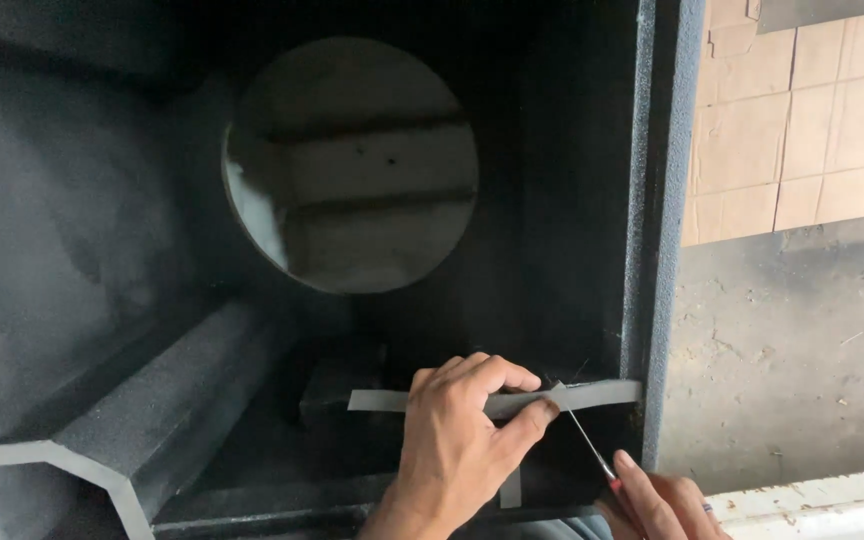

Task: Applying and trimming foam adhesive strips to the internal edges of a wooden speaker cabinet.

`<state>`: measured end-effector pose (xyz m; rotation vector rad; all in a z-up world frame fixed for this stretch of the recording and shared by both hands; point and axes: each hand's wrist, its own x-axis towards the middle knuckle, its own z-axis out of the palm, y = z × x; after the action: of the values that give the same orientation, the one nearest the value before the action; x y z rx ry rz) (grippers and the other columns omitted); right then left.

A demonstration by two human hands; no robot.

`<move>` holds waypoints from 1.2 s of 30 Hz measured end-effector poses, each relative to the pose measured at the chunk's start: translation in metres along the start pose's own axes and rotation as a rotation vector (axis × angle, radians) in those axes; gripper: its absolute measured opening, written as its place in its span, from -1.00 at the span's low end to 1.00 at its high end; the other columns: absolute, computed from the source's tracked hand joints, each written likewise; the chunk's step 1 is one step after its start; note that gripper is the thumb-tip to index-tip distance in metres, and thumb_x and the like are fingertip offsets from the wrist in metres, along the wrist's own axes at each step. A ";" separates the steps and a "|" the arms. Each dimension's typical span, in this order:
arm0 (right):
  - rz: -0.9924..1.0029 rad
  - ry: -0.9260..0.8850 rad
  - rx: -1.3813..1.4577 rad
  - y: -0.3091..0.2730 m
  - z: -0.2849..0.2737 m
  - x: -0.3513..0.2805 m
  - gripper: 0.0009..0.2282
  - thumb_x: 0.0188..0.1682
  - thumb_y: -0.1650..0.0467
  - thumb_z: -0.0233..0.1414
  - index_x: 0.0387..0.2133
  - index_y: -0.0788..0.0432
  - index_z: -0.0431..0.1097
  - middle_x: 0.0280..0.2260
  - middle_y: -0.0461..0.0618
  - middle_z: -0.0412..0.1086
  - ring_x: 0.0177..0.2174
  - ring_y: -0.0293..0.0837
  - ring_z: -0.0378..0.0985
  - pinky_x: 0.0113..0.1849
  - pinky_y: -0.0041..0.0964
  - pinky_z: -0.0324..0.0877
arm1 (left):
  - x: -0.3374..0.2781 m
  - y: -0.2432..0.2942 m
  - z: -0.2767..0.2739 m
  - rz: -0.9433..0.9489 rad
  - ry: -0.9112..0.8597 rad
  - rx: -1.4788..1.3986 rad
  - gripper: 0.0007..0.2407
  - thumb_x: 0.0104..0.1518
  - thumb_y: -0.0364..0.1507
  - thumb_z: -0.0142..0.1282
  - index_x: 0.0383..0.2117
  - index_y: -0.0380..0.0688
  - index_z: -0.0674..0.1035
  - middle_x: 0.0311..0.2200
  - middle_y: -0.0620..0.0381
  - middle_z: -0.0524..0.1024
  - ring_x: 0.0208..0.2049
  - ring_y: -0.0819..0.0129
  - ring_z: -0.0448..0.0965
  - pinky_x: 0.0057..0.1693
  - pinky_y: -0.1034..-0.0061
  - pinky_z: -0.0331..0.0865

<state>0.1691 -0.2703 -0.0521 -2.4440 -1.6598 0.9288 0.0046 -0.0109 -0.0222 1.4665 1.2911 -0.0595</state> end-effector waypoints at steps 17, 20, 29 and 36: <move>-0.034 0.103 -0.115 -0.021 -0.013 0.011 -0.49 -0.23 0.29 0.24 0.08 -0.16 0.38 -0.41 -0.18 0.47 -0.47 -0.18 0.54 -0.46 -0.33 0.46 | 0.001 0.003 0.005 -0.091 0.020 -0.084 -0.88 -0.12 -0.22 0.29 -0.61 0.14 0.63 -0.51 0.51 0.62 -0.41 0.53 0.62 0.07 0.34 0.27; -0.006 0.134 -0.094 -0.028 -0.015 0.012 -0.50 -0.22 0.31 0.24 0.07 -0.16 0.39 -0.42 -0.18 0.45 -0.45 -0.16 0.52 -0.42 -0.30 0.46 | 0.001 0.007 0.000 -0.120 0.014 -0.122 -0.89 -0.13 -0.24 0.31 -0.62 0.12 0.64 -0.54 0.48 0.61 -0.59 0.52 0.50 -0.10 0.44 0.35; 0.020 0.073 -0.013 -0.042 -0.027 0.022 -0.44 -0.16 0.30 0.17 0.19 -0.14 0.26 -0.35 -0.23 0.42 -0.44 -0.20 0.51 -0.46 -0.25 0.51 | 0.002 0.022 -0.012 -0.273 -0.103 -0.164 -0.90 -0.09 -0.26 0.28 -0.53 0.11 0.68 -0.44 0.46 0.62 -0.61 0.54 0.41 -0.30 0.63 0.37; -0.104 0.133 0.050 -0.069 -0.047 0.046 -0.55 -0.03 0.34 0.03 0.18 0.01 0.23 -0.32 -0.24 0.41 -0.39 -0.23 0.48 -0.58 -0.27 0.43 | 0.000 0.033 -0.019 -0.368 -0.146 -0.158 -0.85 -0.08 -0.23 0.22 -0.45 0.12 0.71 -0.33 0.51 0.64 -0.58 0.54 0.36 -0.26 0.62 0.34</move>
<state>0.1462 -0.1884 -0.0097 -2.3080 -1.6790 0.7664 0.0168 0.0104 0.0072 1.0586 1.3972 -0.2957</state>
